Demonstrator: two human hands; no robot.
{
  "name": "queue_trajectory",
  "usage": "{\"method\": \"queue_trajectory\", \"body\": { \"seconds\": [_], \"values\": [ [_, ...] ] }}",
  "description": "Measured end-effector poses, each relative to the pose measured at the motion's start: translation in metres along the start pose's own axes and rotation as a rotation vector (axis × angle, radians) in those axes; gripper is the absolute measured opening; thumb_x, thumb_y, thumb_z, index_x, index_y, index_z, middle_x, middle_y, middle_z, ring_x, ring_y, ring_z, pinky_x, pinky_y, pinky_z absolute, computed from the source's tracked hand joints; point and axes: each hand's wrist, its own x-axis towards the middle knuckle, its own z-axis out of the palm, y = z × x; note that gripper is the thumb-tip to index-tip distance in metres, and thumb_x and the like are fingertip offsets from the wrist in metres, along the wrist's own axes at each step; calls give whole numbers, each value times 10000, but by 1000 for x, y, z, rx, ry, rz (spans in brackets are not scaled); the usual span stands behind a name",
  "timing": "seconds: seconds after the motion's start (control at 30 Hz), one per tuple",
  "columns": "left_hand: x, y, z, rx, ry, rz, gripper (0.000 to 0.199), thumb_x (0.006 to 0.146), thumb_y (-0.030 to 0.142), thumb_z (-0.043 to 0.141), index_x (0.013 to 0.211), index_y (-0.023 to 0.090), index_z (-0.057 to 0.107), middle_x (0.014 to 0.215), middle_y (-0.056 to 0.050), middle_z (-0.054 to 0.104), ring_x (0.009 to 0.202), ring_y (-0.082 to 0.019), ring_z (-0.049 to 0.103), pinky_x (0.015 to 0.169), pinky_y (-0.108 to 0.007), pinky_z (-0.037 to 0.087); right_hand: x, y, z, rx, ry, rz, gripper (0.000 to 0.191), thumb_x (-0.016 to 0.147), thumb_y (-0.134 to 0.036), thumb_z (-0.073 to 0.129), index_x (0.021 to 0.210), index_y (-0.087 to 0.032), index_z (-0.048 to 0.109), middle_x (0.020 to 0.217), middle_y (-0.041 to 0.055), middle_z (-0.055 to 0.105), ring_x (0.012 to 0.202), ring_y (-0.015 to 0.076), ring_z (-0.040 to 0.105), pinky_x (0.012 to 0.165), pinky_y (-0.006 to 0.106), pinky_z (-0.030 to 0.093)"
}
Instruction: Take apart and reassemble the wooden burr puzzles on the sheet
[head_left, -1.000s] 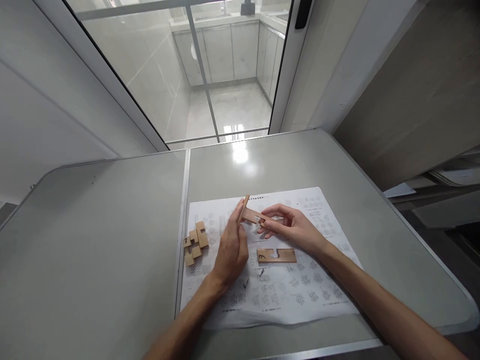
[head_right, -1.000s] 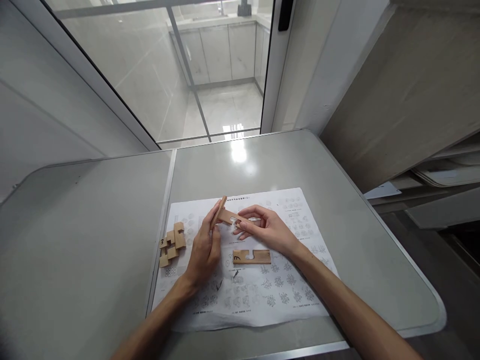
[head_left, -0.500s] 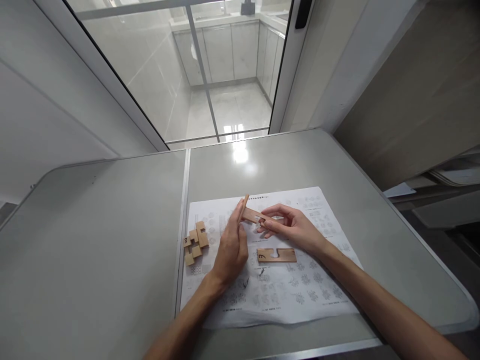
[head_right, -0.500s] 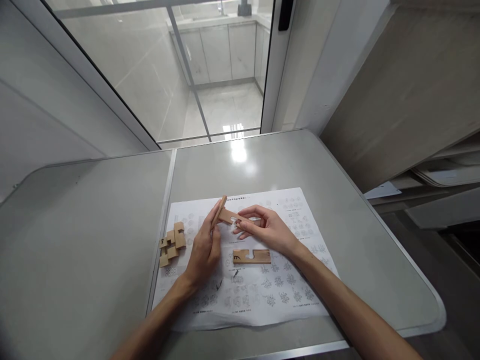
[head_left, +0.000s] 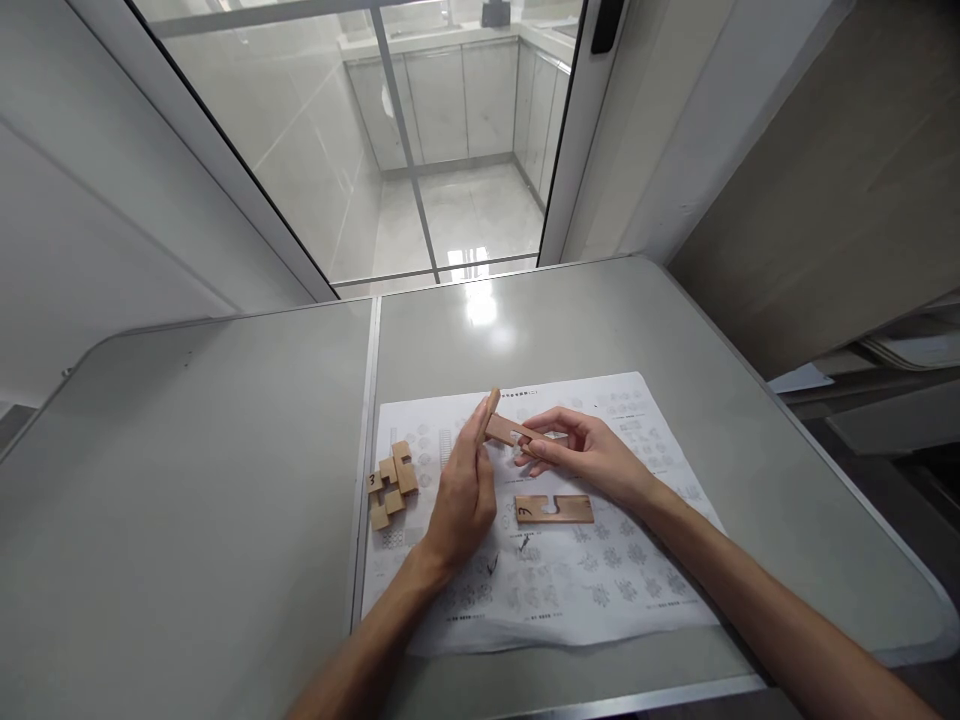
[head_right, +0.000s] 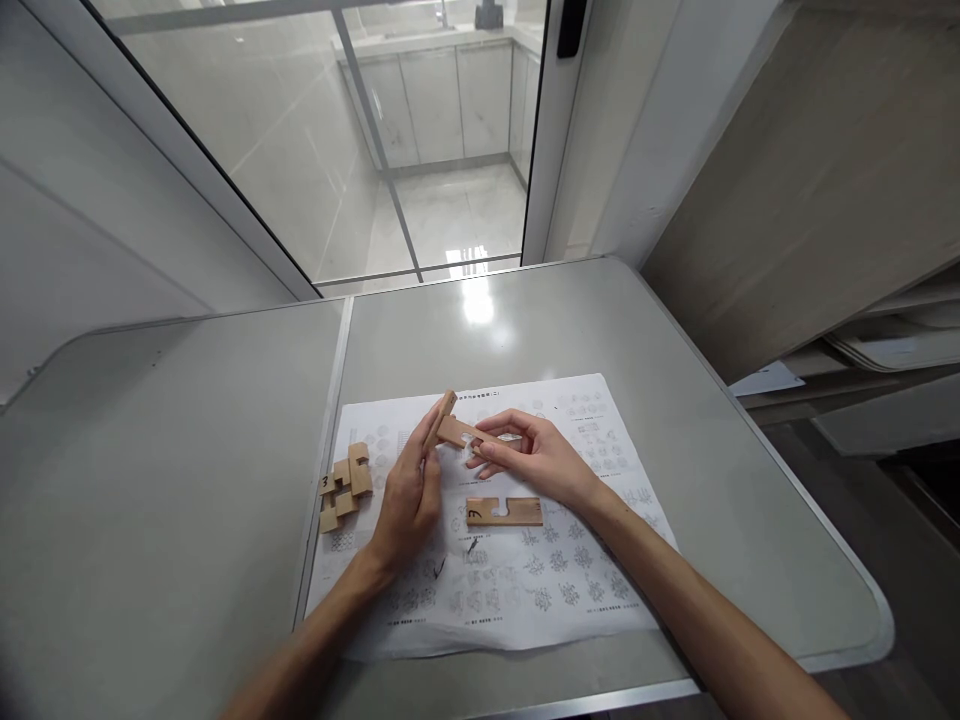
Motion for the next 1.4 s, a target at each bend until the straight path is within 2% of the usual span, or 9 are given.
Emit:
{"method": "queue_trajectory", "body": {
  "seconds": [0.5, 0.67, 0.8, 0.93, 1.07, 1.23, 1.4],
  "values": [
    [1, 2, -2, 54, -22, 45, 589, 1163, 181, 284, 1739, 288, 226, 1776, -93, 356, 1657, -248, 329, 1376, -550, 305, -1, -3, 1, -5, -14, 20, 421, 863, -498, 903, 1118, -196, 755, 1226, 117, 793, 975, 307, 845, 864, 468, 718],
    [1, 2, 2, 60, -37, 80, 609, 1157, 173, 276, 1741, 334, 217, 1777, -64, 359, 1656, -279, 332, 1357, -588, 342, 1, -1, 1, 5, -20, 14, 427, 863, -500, 902, 1124, -195, 757, 1151, 102, 800, 945, 297, 847, 796, 427, 725],
    [-2, 1, 5, 73, -36, 60, 596, 1163, 187, 287, 1732, 359, 236, 1781, -49, 352, 1666, -263, 307, 1356, -564, 348, 1, 0, 1, 12, -28, 4, 427, 871, -503, 894, 1139, -200, 755, 1113, 92, 806, 940, 289, 845, 795, 419, 724],
    [-4, 1, 7, 40, -10, -35, 582, 1157, 256, 415, 1720, 301, 272, 1763, -118, 376, 1627, -297, 391, 1336, -591, 365, 2, 2, 0, 3, -38, -18, 404, 897, -497, 870, 1151, -207, 751, 1157, 97, 806, 963, 285, 841, 812, 426, 725],
    [-4, 6, 6, -129, -10, -165, 586, 1151, 338, 480, 1705, 297, 293, 1688, -141, 495, 1527, -304, 541, 1300, -587, 418, 2, 4, 0, 9, -27, -31, 392, 902, -481, 871, 1164, -218, 746, 1171, 92, 807, 972, 286, 841, 823, 435, 725],
    [-1, 10, 5, -333, 5, -305, 585, 1134, 403, 533, 1670, 299, 323, 1742, -138, 413, 1541, -304, 527, 1304, -546, 422, 1, 3, 1, 25, -18, -39, 386, 892, -477, 885, 1160, -232, 752, 1190, 91, 805, 955, 290, 845, 814, 440, 723],
    [0, 11, 4, -483, -26, -401, 659, 1121, 443, 560, 1682, 228, 288, 1627, -180, 566, 1513, -313, 561, 1284, -560, 443, 1, 1, 2, 9, -9, -53, 408, 885, -498, 884, 1155, -223, 750, 1162, 96, 811, 927, 284, 844, 800, 446, 724]
  ]
}}
